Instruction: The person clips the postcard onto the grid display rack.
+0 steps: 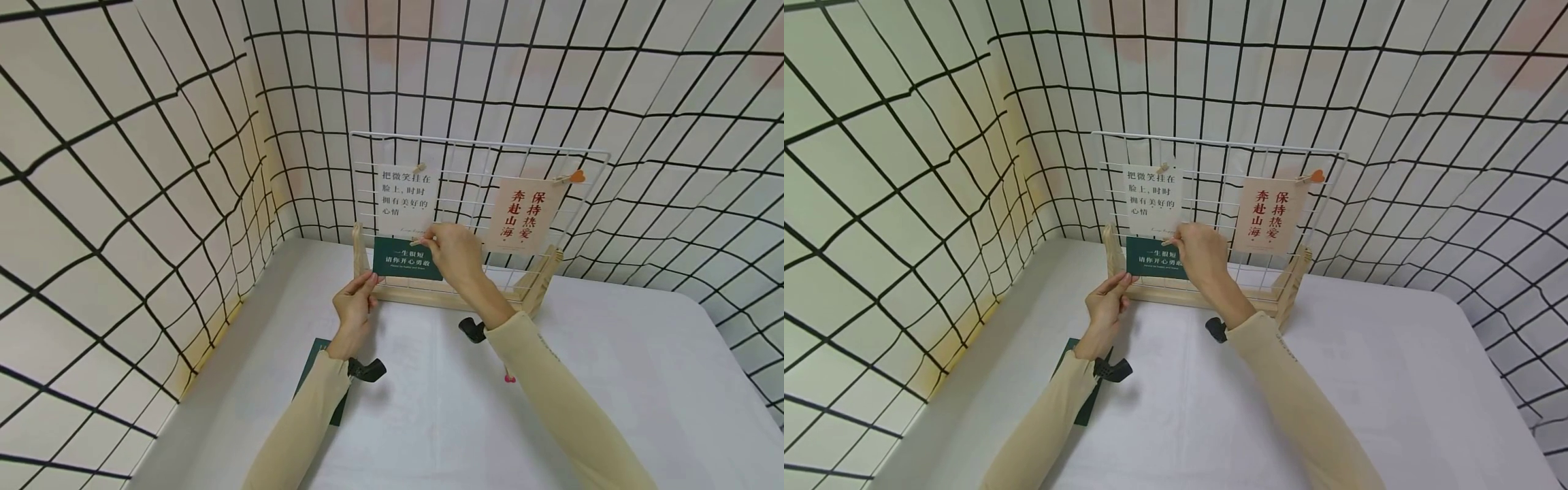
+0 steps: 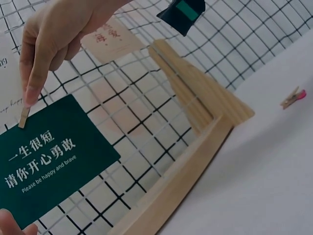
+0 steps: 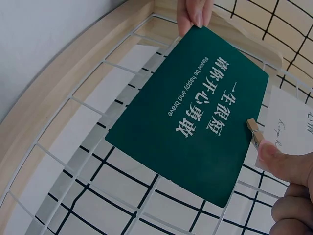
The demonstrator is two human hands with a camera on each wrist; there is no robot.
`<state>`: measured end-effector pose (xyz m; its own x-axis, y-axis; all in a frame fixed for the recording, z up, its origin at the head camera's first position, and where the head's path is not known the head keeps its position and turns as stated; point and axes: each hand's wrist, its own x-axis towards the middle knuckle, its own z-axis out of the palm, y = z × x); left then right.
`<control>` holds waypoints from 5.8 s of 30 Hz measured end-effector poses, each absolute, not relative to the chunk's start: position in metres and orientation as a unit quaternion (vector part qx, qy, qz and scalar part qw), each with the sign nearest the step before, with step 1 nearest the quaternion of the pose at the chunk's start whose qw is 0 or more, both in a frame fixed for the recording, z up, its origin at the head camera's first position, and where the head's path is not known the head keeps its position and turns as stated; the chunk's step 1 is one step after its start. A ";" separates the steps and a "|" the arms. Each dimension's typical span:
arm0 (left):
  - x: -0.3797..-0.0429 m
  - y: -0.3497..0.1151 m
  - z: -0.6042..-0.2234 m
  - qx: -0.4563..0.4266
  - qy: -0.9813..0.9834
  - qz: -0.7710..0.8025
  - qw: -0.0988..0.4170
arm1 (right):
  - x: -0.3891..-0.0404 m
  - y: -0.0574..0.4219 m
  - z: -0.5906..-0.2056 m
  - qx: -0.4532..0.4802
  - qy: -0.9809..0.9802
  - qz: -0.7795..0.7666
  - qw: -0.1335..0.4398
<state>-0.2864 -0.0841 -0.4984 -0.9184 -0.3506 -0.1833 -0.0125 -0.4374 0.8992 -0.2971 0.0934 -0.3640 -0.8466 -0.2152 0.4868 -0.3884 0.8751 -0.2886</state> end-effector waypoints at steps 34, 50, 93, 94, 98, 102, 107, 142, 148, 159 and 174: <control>-0.253 -0.105 -0.482 0.040 -0.649 -0.755 0.079 | -0.254 0.167 -0.408 0.083 -0.836 0.495 0.222; -0.241 -0.147 -0.496 0.026 -0.741 -0.670 -0.035 | -0.209 0.254 -0.468 -0.088 -0.856 0.495 0.123; -0.243 -0.258 -0.511 -0.133 -0.910 -0.382 -0.091 | -0.146 0.263 -0.529 -0.106 -0.905 0.409 0.040; -0.243 -0.257 -0.510 -0.131 -0.910 -0.381 -0.092 | -0.146 0.263 -0.530 -0.104 -0.906 0.408 0.046; -0.242 -0.251 -0.507 -0.123 -0.905 -0.395 -0.101 | -0.145 0.263 -0.531 -0.084 -0.911 0.394 0.092; -0.241 -0.244 -0.506 -0.116 -0.897 -0.413 -0.107 | -0.146 0.264 -0.533 -0.064 -0.918 0.371 0.125; -0.240 -0.238 -0.508 -0.085 -0.899 -0.418 -0.104 | -0.146 0.264 -0.533 -0.055 -0.927 0.347 0.133; -0.231 -0.185 -0.518 0.105 -0.830 -0.547 -0.044 | -0.142 0.269 -0.532 -0.058 -0.885 0.449 0.106; -0.234 -0.198 -0.517 0.059 -0.821 -0.556 -0.115 | -0.141 0.269 -0.531 -0.046 -0.885 0.452 0.105; -0.234 -0.213 -0.515 -0.054 -0.807 -0.542 -0.227 | -0.143 0.268 -0.535 -0.029 -0.869 0.483 0.105; -0.235 -0.212 -0.516 -0.067 -0.804 -0.540 -0.241 | -0.143 0.269 -0.539 0.020 -0.871 0.486 0.077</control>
<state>-0.2353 -0.2117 -0.5162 -0.8751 0.3681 -0.3141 -0.1512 0.4086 0.9001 -0.1434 0.2687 -0.5390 -0.9875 0.0398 0.1527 -0.1091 0.5275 -0.8425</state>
